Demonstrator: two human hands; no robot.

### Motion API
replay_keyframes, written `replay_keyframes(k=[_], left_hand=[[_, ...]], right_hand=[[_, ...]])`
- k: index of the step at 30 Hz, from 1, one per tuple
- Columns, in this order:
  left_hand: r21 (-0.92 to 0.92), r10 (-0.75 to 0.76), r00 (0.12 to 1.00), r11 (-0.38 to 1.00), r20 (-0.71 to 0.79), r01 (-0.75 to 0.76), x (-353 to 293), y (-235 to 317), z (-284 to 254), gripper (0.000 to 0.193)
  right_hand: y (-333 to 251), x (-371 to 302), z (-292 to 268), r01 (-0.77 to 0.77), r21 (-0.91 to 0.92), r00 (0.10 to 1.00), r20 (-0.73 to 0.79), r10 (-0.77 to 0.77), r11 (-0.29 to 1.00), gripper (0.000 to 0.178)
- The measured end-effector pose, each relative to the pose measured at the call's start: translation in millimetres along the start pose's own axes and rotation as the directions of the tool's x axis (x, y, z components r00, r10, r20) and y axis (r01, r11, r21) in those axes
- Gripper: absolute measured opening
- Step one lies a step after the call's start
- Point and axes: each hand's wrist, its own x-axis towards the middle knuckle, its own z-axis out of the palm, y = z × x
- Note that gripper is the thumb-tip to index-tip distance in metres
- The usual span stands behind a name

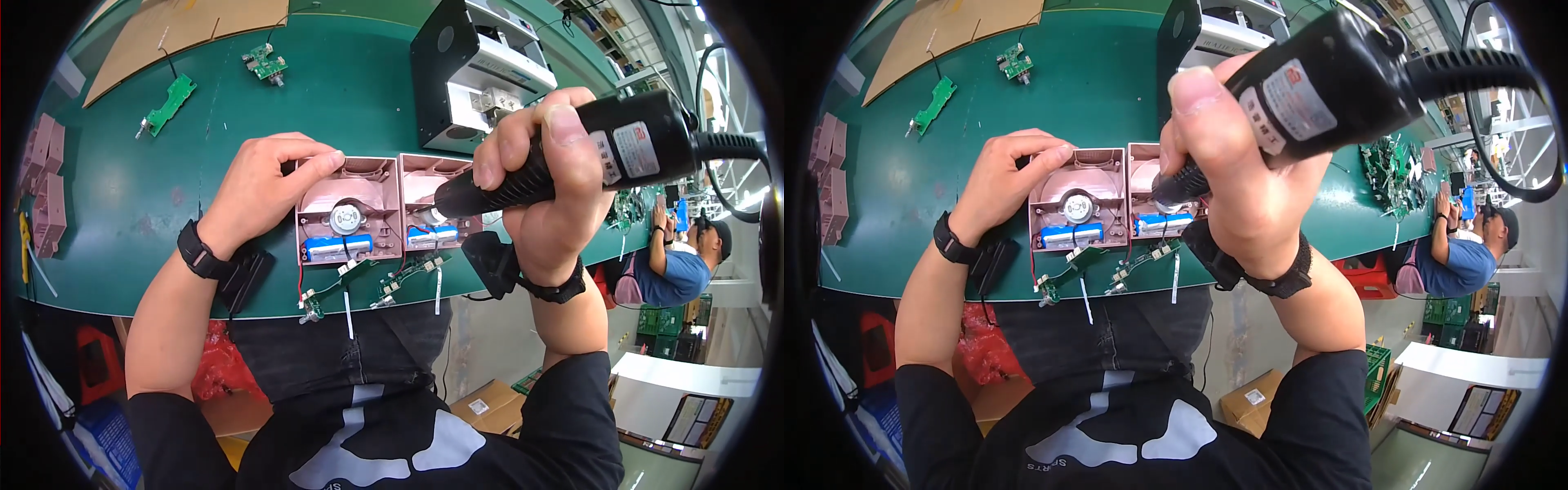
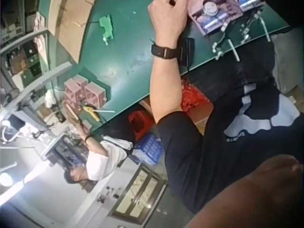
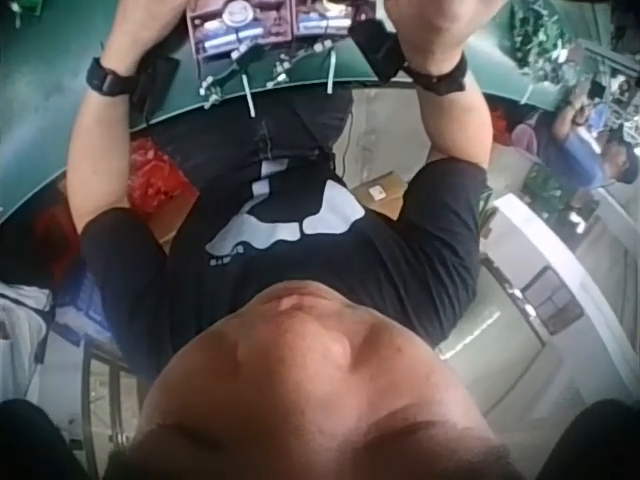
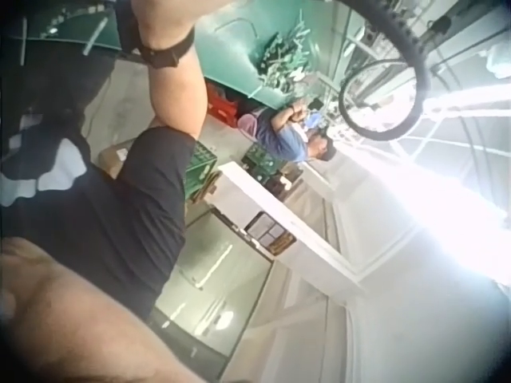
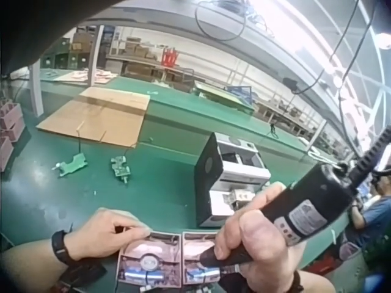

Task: The person places circuit boards and small motors into pink plastic housings, securing the components with a power screwdriver. They then move the assembled units aside and gather a stack of circuit boards.

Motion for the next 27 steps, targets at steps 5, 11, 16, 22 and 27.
replay_keyframes(k=[5,11,16,22,27], left_hand=[[-0.022,0.038,0.998,0.999,-0.057,-0.039,-1.6,12.2,-6.8,0.028],[0.114,0.105,0.988,0.989,-0.116,-0.092,-8.5,46.8,-9.8,0.028],[0.224,0.117,0.944,0.973,-0.309,-0.047,-37.0,120.3,16.1,0.026],[0.606,0.065,0.977,0.792,-0.205,0.074,-51.2,140.7,79.2,0.028],[0.741,-0.026,0.982,0.653,-0.188,0.159,-37.2,142.3,90.9,0.033]], right_hand=[[-2.9,1.8,0.1,0.070,0.026,0.997,-0.022,-0.069,0.997,0.023],[-29.9,11.7,-13.0,0.057,0.104,0.989,-0.145,-0.042,0.993,0.018],[-73.9,12.4,-89.7,0.231,0.277,0.924,-0.362,-0.121,0.933,0.018],[-21.9,9.5,-162.5,-0.131,0.131,0.858,-0.482,0.179,0.983,0.025],[34.2,-1.7,-199.1,-0.381,0.398,0.745,-0.402,0.532,0.834,0.026]])
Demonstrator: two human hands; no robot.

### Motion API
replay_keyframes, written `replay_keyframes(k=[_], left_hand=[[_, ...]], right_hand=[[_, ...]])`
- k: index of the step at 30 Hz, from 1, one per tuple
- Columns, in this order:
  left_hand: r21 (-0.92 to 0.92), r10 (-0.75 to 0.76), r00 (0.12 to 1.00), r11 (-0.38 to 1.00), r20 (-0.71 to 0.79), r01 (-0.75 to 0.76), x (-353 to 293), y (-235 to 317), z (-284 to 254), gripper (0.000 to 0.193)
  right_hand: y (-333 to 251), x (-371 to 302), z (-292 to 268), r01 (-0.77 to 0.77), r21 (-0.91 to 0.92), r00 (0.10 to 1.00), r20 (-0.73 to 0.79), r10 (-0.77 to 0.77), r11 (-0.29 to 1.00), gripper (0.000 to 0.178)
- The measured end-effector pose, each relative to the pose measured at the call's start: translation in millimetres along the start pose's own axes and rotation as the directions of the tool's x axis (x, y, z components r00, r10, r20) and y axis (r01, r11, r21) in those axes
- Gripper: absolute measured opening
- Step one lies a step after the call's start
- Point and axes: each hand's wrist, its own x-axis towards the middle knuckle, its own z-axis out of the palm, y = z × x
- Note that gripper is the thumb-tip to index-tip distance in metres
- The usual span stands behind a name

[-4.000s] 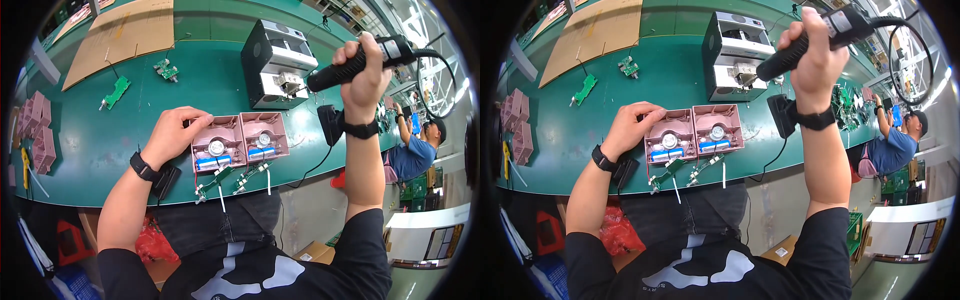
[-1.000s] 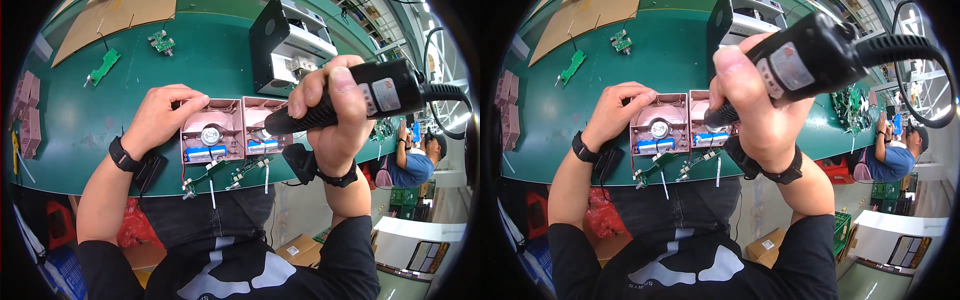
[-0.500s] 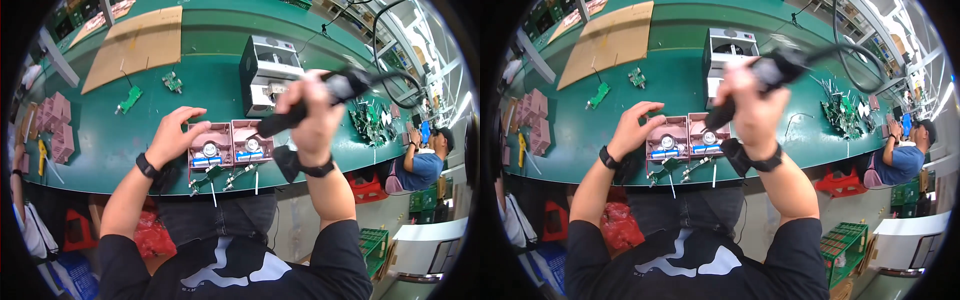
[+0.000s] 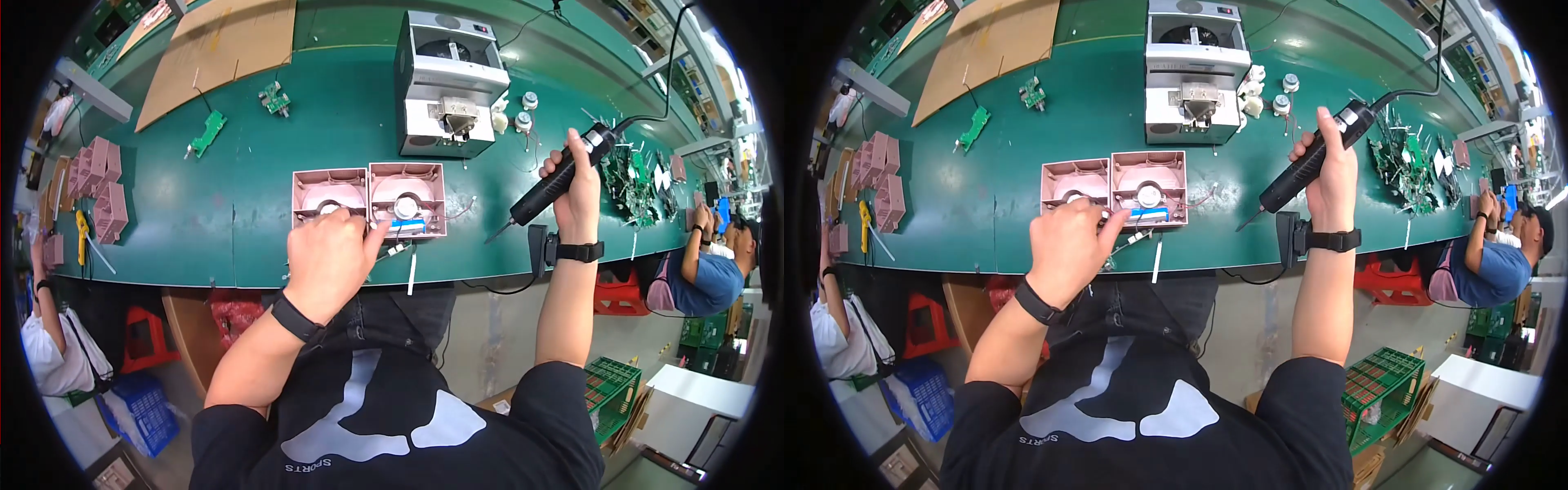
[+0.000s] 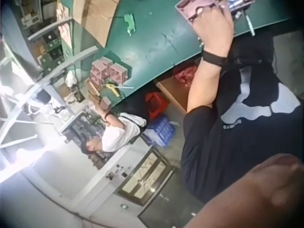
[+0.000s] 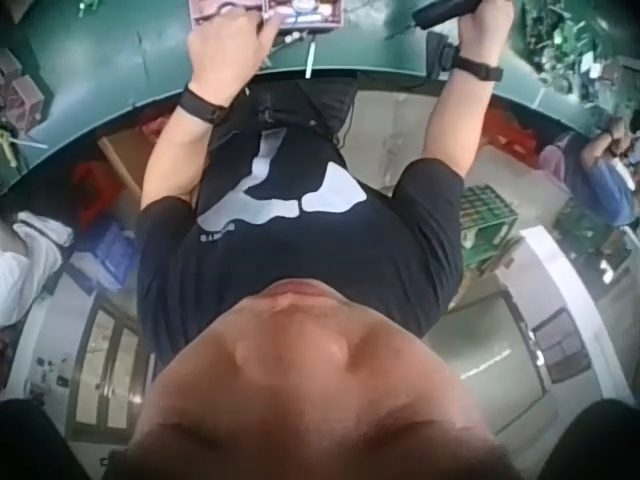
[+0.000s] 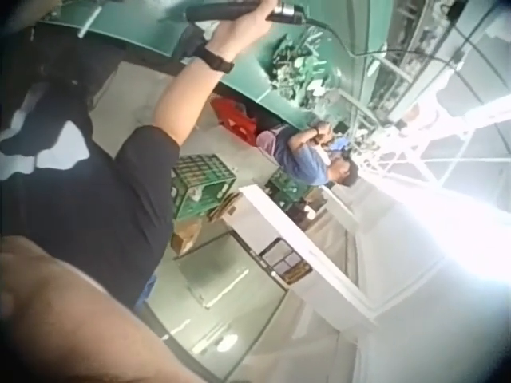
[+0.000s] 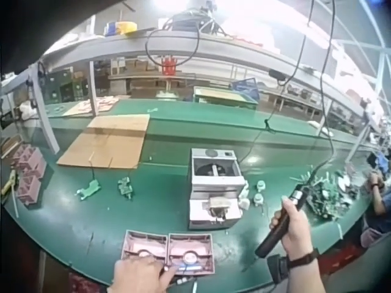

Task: The person places circuit boards and small motors into pink plastic housings, securing the components with a power screwdriver. They then move the assembled units aside and gather a stack of circuit boards.

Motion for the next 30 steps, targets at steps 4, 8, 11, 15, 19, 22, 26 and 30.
replay_keyframes(k=[4,8,11,15,19,22,26,30], left_hand=[[0.000,-0.016,0.999,1.000,-0.044,0.016,11.5,-1.8,-0.2,0.030],[-0.049,0.024,0.999,0.998,-0.045,-0.026,15.2,-0.4,-13.9,0.026],[-0.064,0.042,0.994,0.997,-0.097,-0.048,16.6,-3.0,-16.8,0.024],[-0.100,0.040,0.988,0.993,-0.147,-0.055,34.6,-3.9,-28.1,0.024],[-0.148,-0.008,0.984,0.989,-0.177,-0.019,56.1,-15.7,-62.5,0.027],[-0.118,-0.016,0.975,0.993,-0.223,-0.010,86.5,-36.6,-75.6,0.029],[0.049,0.042,0.946,0.998,-0.323,-0.027,147.1,-65.1,-88.3,0.030],[0.118,0.127,0.915,0.989,-0.384,-0.088,238.4,-80.4,-80.6,0.031]], right_hand=[[23.2,10.7,-15.2,0.034,-0.128,0.998,-0.052,-0.041,0.991,0.027],[39.6,2.0,-28.4,0.212,-0.404,0.970,-0.022,-0.241,0.890,0.035],[44.0,-0.5,-37.1,0.198,-0.532,0.965,-0.044,-0.260,0.823,0.049],[31.1,9.0,-46.5,0.090,-0.680,0.979,-0.072,-0.188,0.728,0.066],[22.9,-5.6,-54.4,0.077,-0.763,0.975,-0.078,-0.209,0.642,0.069],[31.4,-15.9,-57.2,0.211,-0.739,0.929,-0.053,-0.367,0.640,0.064],[34.4,-54.6,-64.2,0.154,-0.738,0.860,-0.227,-0.456,0.657,0.038],[49.2,-68.1,-69.5,0.060,-0.717,0.893,-0.272,-0.358,0.695,0.018]])
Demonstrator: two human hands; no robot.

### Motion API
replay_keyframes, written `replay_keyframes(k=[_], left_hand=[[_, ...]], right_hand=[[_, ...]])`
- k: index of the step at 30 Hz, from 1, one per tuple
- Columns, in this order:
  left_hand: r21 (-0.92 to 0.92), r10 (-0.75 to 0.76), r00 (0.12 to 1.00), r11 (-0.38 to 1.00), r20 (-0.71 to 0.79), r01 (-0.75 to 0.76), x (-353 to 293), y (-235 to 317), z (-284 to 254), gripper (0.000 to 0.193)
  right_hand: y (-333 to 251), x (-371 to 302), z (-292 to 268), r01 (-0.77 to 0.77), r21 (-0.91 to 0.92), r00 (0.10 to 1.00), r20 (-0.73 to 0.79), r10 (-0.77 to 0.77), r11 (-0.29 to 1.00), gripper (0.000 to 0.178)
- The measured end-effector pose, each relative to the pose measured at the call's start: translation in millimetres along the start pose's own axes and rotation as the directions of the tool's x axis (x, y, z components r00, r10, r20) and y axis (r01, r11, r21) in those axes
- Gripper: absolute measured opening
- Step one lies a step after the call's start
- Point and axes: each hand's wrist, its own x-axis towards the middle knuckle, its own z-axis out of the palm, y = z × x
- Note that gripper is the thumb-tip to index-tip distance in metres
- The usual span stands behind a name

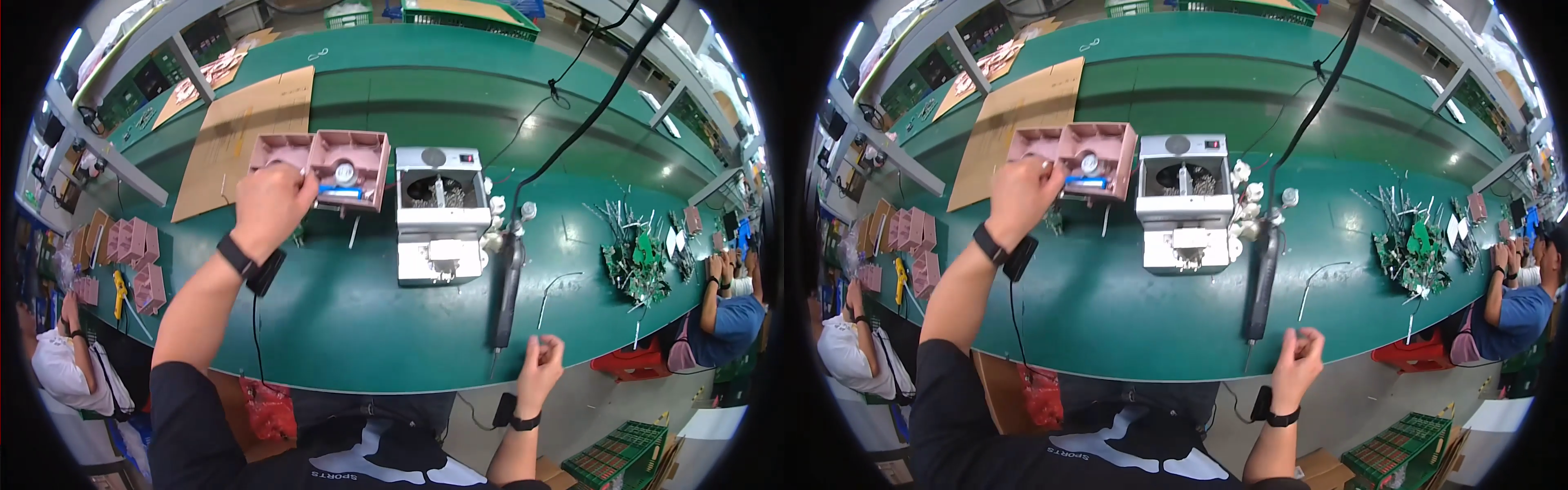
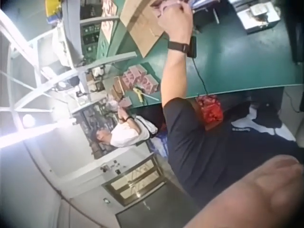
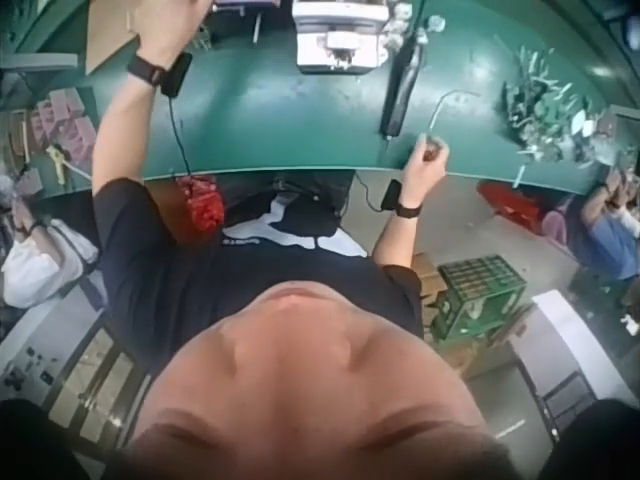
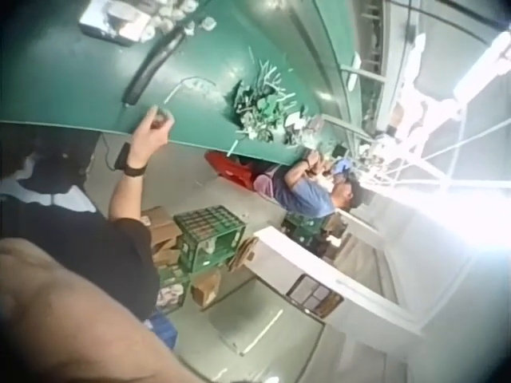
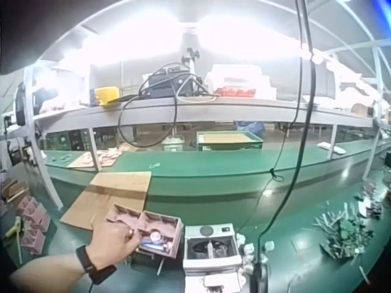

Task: The person places circuit boards and small motors into pink plastic housings, securing the components with a power screwdriver. They then move the assembled units aside and gather a stack of circuit boards.

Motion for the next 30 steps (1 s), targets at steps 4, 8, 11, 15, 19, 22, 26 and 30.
replay_keyframes(k=[4,8,11,15,19,22,26,30], left_hand=[[0.095,0.020,0.998,0.995,0.060,-0.025,71.2,-17.4,66.0,0.031],[0.164,-0.012,0.994,0.986,0.108,-0.006,110.5,-21.7,131.5,0.029],[0.204,-0.044,0.988,0.979,0.150,0.012,130.7,-24.9,187.8,0.027],[0.141,-0.174,0.951,0.980,0.257,0.141,136.8,-5.0,231.1,0.030],[0.135,-0.221,0.936,0.972,0.272,0.190,130.1,-20.4,249.1,0.035],[0.122,-0.180,0.962,0.980,0.207,0.157,108.1,-41.7,208.2,0.039],[-0.073,-0.052,0.992,0.995,0.111,0.061,48.3,-20.3,114.9,0.040],[-0.175,-0.042,0.999,0.984,0.019,0.044,-51.5,-9.9,30.6,0.029]], right_hand=[[30.3,-19.2,24.0,0.272,-0.258,0.945,-0.113,-0.308,0.927,0.014],[43.0,-23.4,30.6,0.316,-0.224,0.918,-0.174,-0.357,0.922,0.016],[42.6,-22.8,30.4,0.356,-0.230,0.902,-0.167,-0.397,0.906,0.017],[47.7,-24.2,28.8,0.339,-0.276,0.901,-0.181,-0.395,0.899,0.017],[53.0,-29.7,30.5,0.355,-0.270,0.909,-0.126,-0.398,0.895,0.016],[49.6,-28.6,38.8,0.379,-0.226,0.911,-0.083,-0.405,0.898,0.016],[42.2,-51.5,28.4,0.265,-0.242,0.962,0.000,-0.273,0.934,0.018],[31.5,-58.6,-23.8,0.312,-0.490,0.950,0.136,-0.282,0.814,0.028]])
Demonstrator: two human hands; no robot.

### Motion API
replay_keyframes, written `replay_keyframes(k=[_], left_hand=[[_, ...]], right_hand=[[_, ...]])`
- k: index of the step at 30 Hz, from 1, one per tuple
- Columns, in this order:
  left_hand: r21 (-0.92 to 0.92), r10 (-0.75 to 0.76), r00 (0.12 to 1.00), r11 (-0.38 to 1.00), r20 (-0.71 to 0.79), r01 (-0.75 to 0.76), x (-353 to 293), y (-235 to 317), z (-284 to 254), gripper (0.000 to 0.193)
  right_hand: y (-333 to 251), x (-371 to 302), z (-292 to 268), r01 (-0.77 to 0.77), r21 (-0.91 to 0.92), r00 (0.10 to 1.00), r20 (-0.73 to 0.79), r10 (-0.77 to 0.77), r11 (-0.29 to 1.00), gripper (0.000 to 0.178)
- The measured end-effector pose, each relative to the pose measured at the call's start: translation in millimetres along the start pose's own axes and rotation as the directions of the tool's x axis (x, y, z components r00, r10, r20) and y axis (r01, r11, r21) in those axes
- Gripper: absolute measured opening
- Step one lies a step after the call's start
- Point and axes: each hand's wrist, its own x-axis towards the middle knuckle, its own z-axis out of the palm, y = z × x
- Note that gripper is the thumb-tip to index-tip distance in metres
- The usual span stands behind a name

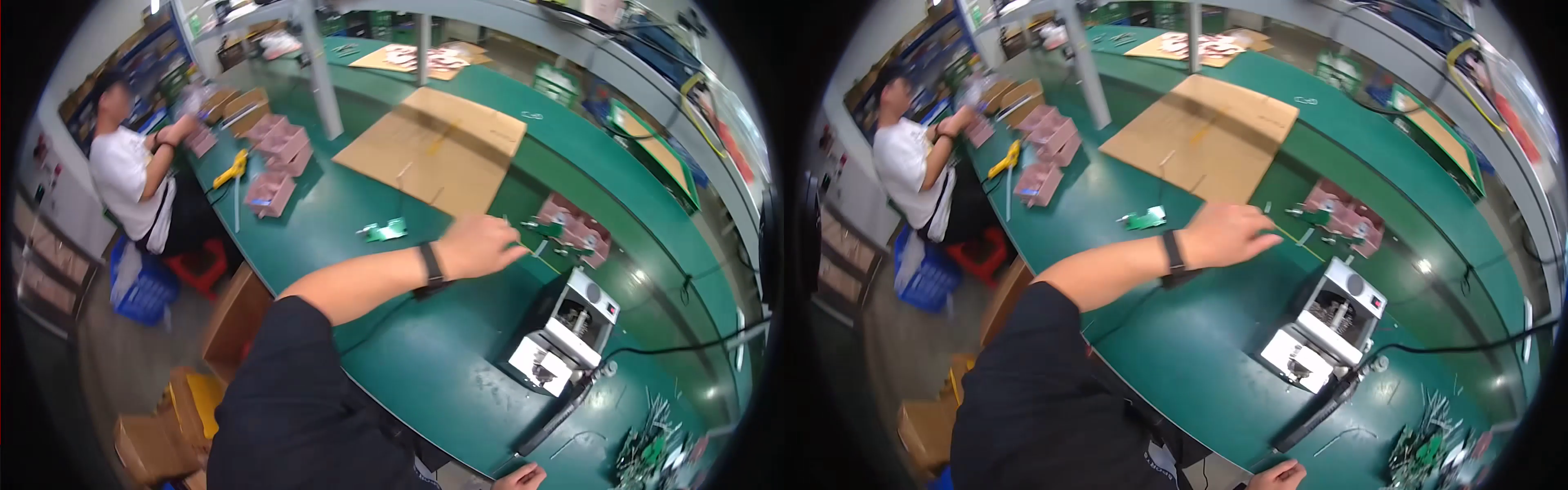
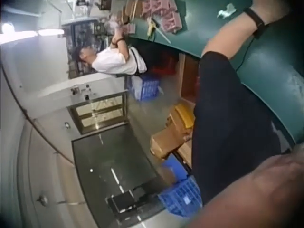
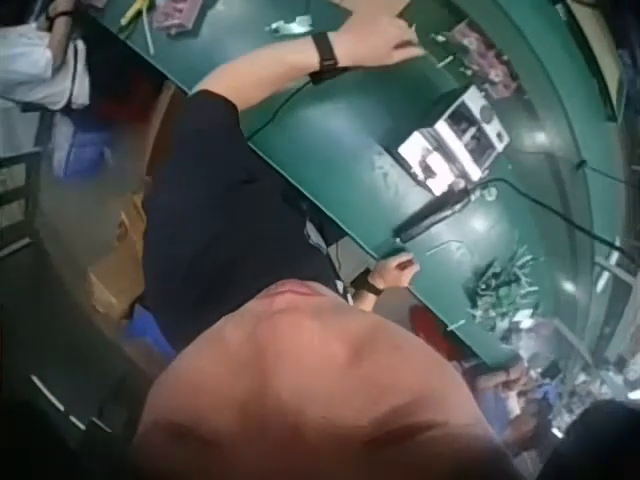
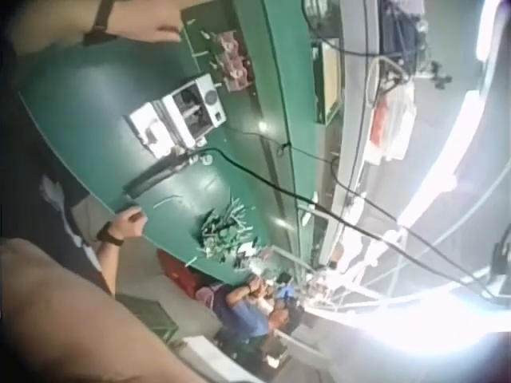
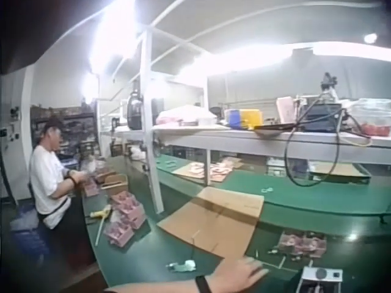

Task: The person places circuit boards and small motors into pink plastic housings, securing the components with a power screwdriver. They then move the assembled units aside and gather a stack of circuit boards.

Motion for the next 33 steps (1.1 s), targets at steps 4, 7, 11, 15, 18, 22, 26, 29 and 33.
replay_keyframes(k=[4,7,11,15,18,22,26,29,33], left_hand=[[0.220,-0.248,0.922,0.922,-0.298,0.319,-115.1,-93.2,-116.8,0.019],[0.497,-0.430,0.829,0.664,-0.358,0.559,-187.1,-165.3,-181.3,0.030],[0.604,-0.558,0.700,0.389,-0.446,0.696,-257.2,-227.9,-215.4,0.040],[0.537,-0.652,0.720,0.529,-0.239,0.657,-292.5,-255.8,-207.6,0.037],[0.496,-0.537,0.815,0.659,-0.218,0.566,-300.1,-252.5,-190.5,0.030],[0.377,-0.300,0.944,0.866,-0.138,0.330,-293.7,-202.8,-170.7,0.023],[0.258,-0.090,0.992,0.960,-0.090,0.111,-290.0,-127.0,-172.1,0.019],[0.131,-0.016,0.999,0.991,-0.036,0.021,-277.3,-70.3,-143.5,0.014],[-0.026,0.061,0.997,0.998,0.043,-0.060,-265.1,18.3,-96.5,0.023]], right_hand=[[-2.4,-7.1,-1.9,0.209,0.023,0.978,-0.024,-0.208,0.978,0.032],[-3.6,-19.9,-1.0,0.278,0.040,0.954,-0.127,-0.271,0.960,0.034],[15.4,-28.3,12.4,0.241,0.160,0.963,-0.159,-0.216,0.957,0.028],[39.8,-32.2,26.2,0.192,0.266,0.961,-0.247,-0.126,0.945,0.022],[40.1,-29.2,24.9,0.177,0.283,0.947,-0.309,-0.086,0.943,0.021],[47.5,-23.1,31.3,0.121,0.254,0.954,-0.297,-0.042,0.960,0.022],[30.9,-17.0,42.2,0.108,0.201,0.966,-0.254,-0.055,0.974,0.022],[14.0,4.5,71.1,0.144,0.289,0.965,-0.251,-0.070,0.946,0.023],[35.8,-12.1,48.2,0.150,0.216,0.970,-0.223,-0.101,0.965,0.025]])
